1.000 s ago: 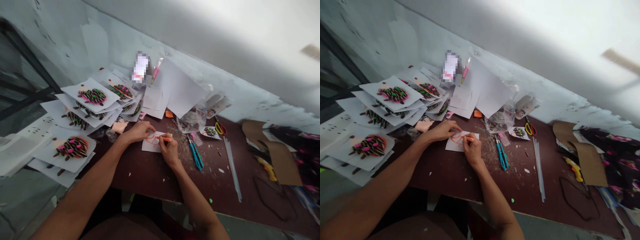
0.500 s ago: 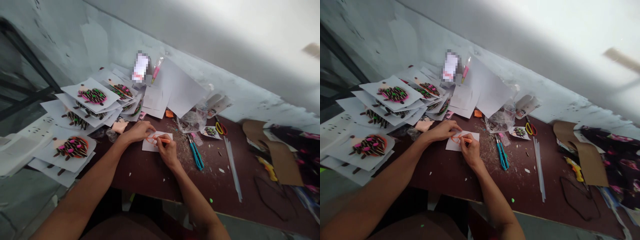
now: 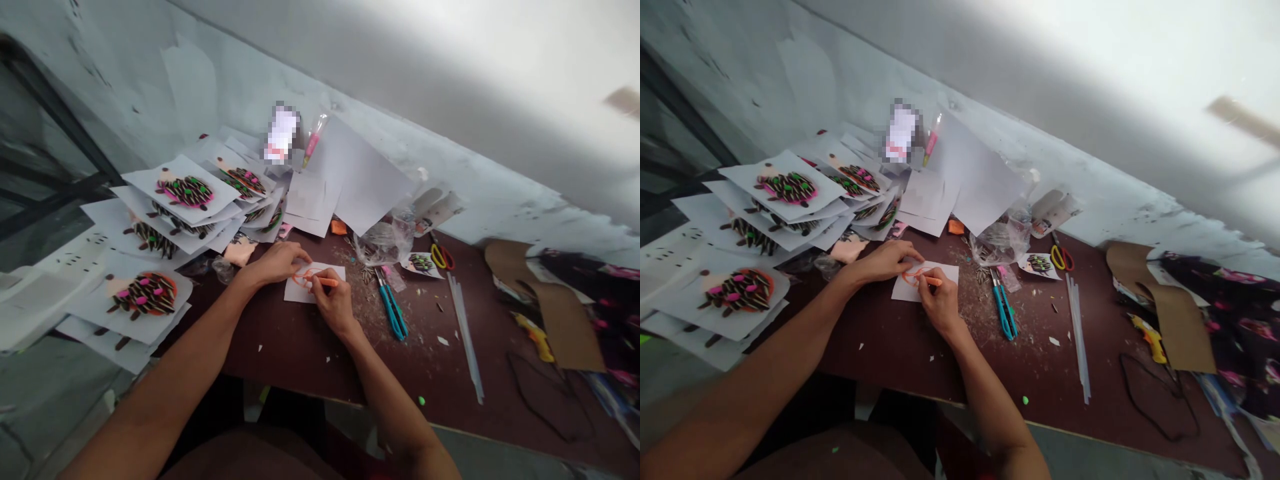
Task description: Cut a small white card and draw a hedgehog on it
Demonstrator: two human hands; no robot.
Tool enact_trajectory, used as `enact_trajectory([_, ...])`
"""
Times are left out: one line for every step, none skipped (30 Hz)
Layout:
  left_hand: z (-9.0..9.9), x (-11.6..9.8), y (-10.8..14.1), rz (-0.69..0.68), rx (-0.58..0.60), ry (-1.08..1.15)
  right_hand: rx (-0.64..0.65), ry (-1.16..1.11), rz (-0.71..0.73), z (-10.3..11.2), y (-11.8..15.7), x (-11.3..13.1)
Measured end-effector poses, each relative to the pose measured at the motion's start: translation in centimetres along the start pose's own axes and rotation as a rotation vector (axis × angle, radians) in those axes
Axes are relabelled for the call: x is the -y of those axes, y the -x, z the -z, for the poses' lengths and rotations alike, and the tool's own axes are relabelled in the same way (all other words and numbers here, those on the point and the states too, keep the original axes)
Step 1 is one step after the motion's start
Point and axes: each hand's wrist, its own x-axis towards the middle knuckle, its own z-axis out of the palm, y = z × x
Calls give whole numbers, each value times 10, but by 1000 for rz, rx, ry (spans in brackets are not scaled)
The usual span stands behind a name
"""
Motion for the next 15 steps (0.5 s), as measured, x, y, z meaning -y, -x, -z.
enact_trajectory([0,0,0,-2,1,0,1,-6,-2,0,0,0])
enact_trajectory([0,0,0,-4,2,1,2,-11,-3,0,0,-1])
enact_trajectory([1,0,0,-5,5,2,2,-13,-3,0,0,-1])
enact_trajectory([1,-1,0,-4,6,3,4,-12,-3,0,0,-1])
enact_trajectory([1,-1,0,-3,9,3,7,-9,-2,0,0,0])
enact_trajectory([1,-1,0,-3,12,2,9,-8,1,0,0,0])
enact_trajectory([1,-2,0,-2,15,-1,12,-9,4,0,0,0])
enact_trajectory([2,-2,0,0,17,-5,11,-14,6,1,0,0])
enact_trajectory([1,-2,0,1,18,-7,3,-18,5,1,0,1])
enact_trajectory([1,-2,0,2,17,-7,-14,-19,5,1,0,1])
enact_trajectory([1,-2,0,2,14,-6,-38,-12,5,1,0,0])
enact_trajectory([1,-1,0,0,10,-5,-62,2,6,2,0,0])
enact_trajectory([1,-1,0,-3,7,-4,-82,20,7,2,-1,-1])
enact_trajectory([1,-1,0,-6,7,-4,-95,37,10,3,-1,-1])
enact_trajectory([1,-1,0,-7,6,-5,-99,48,14,3,-1,-1])
